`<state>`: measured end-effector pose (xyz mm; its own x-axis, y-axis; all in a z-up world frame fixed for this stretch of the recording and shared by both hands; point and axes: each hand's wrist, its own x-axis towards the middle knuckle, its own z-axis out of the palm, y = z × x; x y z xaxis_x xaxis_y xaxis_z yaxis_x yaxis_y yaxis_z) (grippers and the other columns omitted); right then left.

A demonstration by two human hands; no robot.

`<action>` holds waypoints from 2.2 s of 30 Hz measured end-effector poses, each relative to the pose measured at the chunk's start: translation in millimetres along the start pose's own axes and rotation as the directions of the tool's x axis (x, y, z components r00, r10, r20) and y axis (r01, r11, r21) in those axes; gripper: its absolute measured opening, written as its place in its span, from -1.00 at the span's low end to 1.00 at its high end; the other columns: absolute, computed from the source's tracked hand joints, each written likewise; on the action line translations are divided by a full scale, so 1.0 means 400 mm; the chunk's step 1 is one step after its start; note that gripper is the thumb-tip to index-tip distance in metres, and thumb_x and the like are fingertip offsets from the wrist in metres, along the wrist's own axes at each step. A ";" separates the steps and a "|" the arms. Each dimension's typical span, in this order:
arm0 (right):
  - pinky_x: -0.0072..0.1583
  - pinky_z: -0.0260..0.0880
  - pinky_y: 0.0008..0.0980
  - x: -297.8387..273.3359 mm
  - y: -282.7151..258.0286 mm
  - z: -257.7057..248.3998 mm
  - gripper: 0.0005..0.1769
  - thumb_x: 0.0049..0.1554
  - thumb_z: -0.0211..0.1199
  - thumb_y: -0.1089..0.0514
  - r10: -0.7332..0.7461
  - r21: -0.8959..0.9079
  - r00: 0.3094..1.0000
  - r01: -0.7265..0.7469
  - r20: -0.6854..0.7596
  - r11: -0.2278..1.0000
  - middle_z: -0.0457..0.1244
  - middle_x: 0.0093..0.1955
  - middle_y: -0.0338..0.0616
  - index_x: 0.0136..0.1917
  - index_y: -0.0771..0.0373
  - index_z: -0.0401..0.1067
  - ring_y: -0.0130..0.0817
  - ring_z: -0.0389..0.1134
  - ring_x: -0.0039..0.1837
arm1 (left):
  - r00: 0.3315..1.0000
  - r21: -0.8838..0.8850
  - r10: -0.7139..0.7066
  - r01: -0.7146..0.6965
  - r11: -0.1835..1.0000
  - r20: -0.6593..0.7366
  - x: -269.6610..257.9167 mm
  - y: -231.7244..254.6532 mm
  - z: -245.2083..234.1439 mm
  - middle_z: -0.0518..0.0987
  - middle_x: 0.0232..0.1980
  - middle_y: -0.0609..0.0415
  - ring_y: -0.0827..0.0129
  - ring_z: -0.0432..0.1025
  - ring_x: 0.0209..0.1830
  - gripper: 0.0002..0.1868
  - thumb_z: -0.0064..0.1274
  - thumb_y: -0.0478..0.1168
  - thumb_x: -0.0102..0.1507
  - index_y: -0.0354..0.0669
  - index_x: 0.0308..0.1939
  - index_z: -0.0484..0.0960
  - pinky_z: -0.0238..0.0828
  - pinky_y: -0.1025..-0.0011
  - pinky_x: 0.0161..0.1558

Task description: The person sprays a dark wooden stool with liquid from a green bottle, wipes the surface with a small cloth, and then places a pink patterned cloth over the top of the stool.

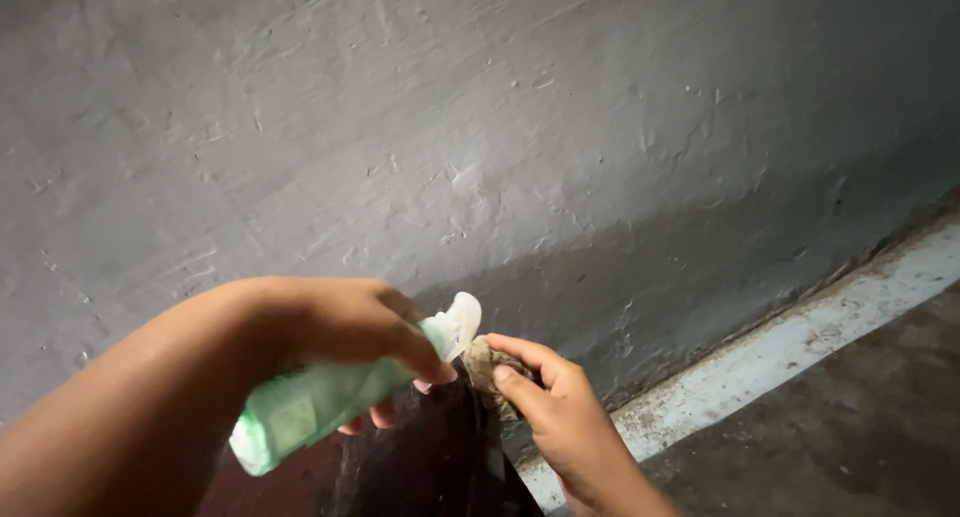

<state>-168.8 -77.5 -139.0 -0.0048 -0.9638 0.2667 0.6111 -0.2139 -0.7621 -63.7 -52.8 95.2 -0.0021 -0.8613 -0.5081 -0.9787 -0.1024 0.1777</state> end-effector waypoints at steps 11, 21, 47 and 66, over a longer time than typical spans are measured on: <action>0.16 0.42 -0.45 0.015 0.032 -0.020 -0.55 0.12 0.18 0.34 -0.090 -0.088 0.995 0.086 -0.036 0.992 0.46 0.11 -0.05 0.29 0.40 0.50 -0.44 0.44 0.09 | 0.997 0.142 0.035 -0.044 0.989 0.064 0.083 0.020 -0.013 0.69 -0.17 -0.23 0.15 0.61 -0.34 -0.57 0.19 -0.04 0.18 -0.36 -0.09 0.68 0.63 0.19 -0.35; 0.18 0.44 -0.46 0.021 0.052 -0.023 -0.54 0.12 0.18 0.28 -0.087 -0.180 0.995 0.077 -0.044 0.981 0.47 0.11 -0.08 0.30 0.38 0.49 -0.46 0.45 0.11 | 0.996 0.088 0.071 -0.067 0.994 -0.048 0.080 0.000 -0.032 0.69 -0.21 -0.21 0.11 0.58 -0.33 -0.61 0.19 -0.01 0.21 -0.24 -0.07 0.65 0.56 0.21 -0.34; 0.33 0.27 -0.41 0.012 0.060 0.003 -0.45 0.24 0.07 0.18 -0.181 0.017 0.978 0.184 -0.101 0.983 0.35 0.35 -0.02 0.48 0.36 0.29 -0.41 0.34 0.31 | 0.989 0.039 0.084 -0.080 0.996 -0.119 0.156 -0.033 -0.025 0.66 -0.23 -0.15 0.18 0.60 -0.33 -0.61 0.22 -0.06 0.22 -0.36 -0.11 0.64 0.60 0.14 -0.35; 0.28 0.36 -0.40 0.048 0.104 -0.011 -0.54 0.17 0.19 0.12 -0.187 -0.272 0.979 0.158 -0.082 0.949 0.48 0.20 -0.07 0.30 0.28 0.52 -0.42 0.44 0.23 | 0.921 -0.313 0.179 -0.293 0.903 -0.345 0.171 -0.132 0.007 0.70 -0.30 -0.09 0.22 0.62 -0.45 -0.47 0.29 -0.08 0.13 -0.30 0.09 0.58 0.57 0.24 -0.44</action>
<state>-147.1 -105.8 -168.1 -0.1838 -0.9166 0.3549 0.3642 -0.3989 -0.8416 -12.5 -105.0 48.8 -0.1066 -0.9837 -0.1450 -0.8191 0.0041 0.5737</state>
